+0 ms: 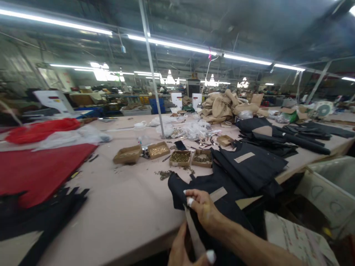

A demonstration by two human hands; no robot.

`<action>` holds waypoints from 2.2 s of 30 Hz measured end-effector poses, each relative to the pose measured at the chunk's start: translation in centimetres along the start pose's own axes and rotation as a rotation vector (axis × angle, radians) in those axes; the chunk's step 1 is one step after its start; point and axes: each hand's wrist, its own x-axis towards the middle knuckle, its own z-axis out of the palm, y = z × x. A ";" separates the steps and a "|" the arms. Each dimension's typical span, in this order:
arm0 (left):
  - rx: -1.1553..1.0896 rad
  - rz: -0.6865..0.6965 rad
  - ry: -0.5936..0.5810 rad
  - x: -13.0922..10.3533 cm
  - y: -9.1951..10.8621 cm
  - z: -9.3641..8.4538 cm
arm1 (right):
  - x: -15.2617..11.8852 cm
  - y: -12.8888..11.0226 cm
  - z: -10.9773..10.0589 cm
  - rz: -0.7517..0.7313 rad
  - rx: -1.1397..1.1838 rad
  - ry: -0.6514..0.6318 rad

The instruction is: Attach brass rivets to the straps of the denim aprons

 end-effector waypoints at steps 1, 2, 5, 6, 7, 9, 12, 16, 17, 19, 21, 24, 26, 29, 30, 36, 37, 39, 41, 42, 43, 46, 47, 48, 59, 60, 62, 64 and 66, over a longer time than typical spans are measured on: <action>0.071 -0.013 0.070 -0.5 0.4 -0.5 | 0.2 1.6 1.5 0.019 -0.017 0.006; 0.142 -0.028 0.154 -0.7 0.6 -1.4 | 0.2 2.9 3.0 0.034 -0.040 -0.002; 0.243 -0.049 0.368 -0.8 0.3 -5.6 | -0.7 5.4 6.9 0.008 -0.146 -0.147; 0.245 -0.060 0.412 -0.9 0.0 -7.1 | -1.1 5.7 7.7 -0.034 -0.188 -0.218; 0.240 -0.081 0.452 -1.1 -0.4 -8.6 | -1.4 5.9 8.1 -0.095 -0.238 -0.274; 0.211 -0.141 0.528 -1.5 -1.3 -11.3 | -1.8 6.3 7.5 -0.261 -0.381 -0.306; 0.100 -0.198 0.600 -2.3 -2.6 -14.9 | -1.7 7.8 3.5 -0.492 -0.694 -0.160; -0.065 -0.246 0.665 -3.3 -4.1 -19.1 | -1.1 11.9 -4.5 -0.532 -1.033 -0.047; -0.090 -0.261 0.679 -3.5 -4.5 -20.1 | -0.9 12.9 -6.2 -0.524 -1.091 -0.069; -0.107 -0.286 0.709 -3.4 -4.9 -21.9 | -0.6 14.6 -8.7 -0.510 -1.183 -0.128; -0.053 -0.308 0.721 -3.0 -4.9 -23.5 | 0.0 15.7 -9.7 -0.506 -1.240 -0.192; 0.269 -0.275 0.807 -1.9 -3.5 -25.4 | 1.1 16.7 -9.2 -0.537 -1.281 -0.243; 0.609 -0.167 0.942 -0.7 -2.0 -25.7 | 1.7 17.1 -8.3 -0.569 -1.307 -0.228; 0.937 0.078 0.959 1.8 -0.3 -24.0 | 2.0 17.8 -7.4 -0.587 -1.344 -0.186; 0.957 0.139 0.871 3.0 -0.2 -23.0 | 2.1 18.0 -7.3 -0.582 -1.349 -0.175; 1.017 0.113 0.307 13.5 -3.5 -16.8 | 2.7 18.4 -7.6 -0.532 -1.305 -0.129; 1.066 0.102 0.283 15.4 -4.2 -16.1 | 2.8 18.3 -7.6 -0.527 -1.298 -0.121; 1.158 0.110 0.257 19.0 -5.3 -15.3 | 2.9 18.1 -7.4 -0.522 -1.291 -0.106; 1.238 0.135 0.209 21.9 -5.8 -15.0 | 2.9 17.8 -7.1 -0.522 -1.295 -0.091; 1.273 0.138 0.173 23.0 -5.9 -15.0 | 2.9 17.7 -7.0 -0.520 -1.299 -0.084; 1.305 0.133 0.136 24.0 -5.9 -15.1 | 2.8 17.6 -6.8 -0.518 -1.304 -0.079; 1.367 0.107 0.064 25.8 -6.0 -15.4 | 2.9 17.3 -6.6 -0.521 -1.313 -0.067; 1.380 0.111 0.048 26.1 -6.0 -15.5 | 2.9 17.3 -6.5 -0.525 -1.314 -0.066; 1.397 0.124 0.029 26.3 -6.0 -15.6 | 2.9 17.2 -6.5 -0.530 -1.313 -0.061; 1.652 0.066 -0.155 27.7 -5.5 -14.6 | 2.9 16.3 -6.3 -0.487 -1.314 -0.032; 1.651 0.049 -0.155 27.7 -5.5 -14.6 | 2.9 16.2 -6.3 -0.485 -1.312 -0.030; 1.631 0.035 -0.154 27.4 -5.6 -14.7 | 2.9 15.9 -6.3 -0.485 -1.309 -0.027; 1.604 0.041 -0.153 27.0 -5.8 -14.8 | 2.9 15.8 -6.3 -0.491 -1.307 -0.026; 1.584 0.047 -0.151 26.6 -5.8 -15.0 | 2.8 15.6 -6.3 -0.497 -1.301 -0.026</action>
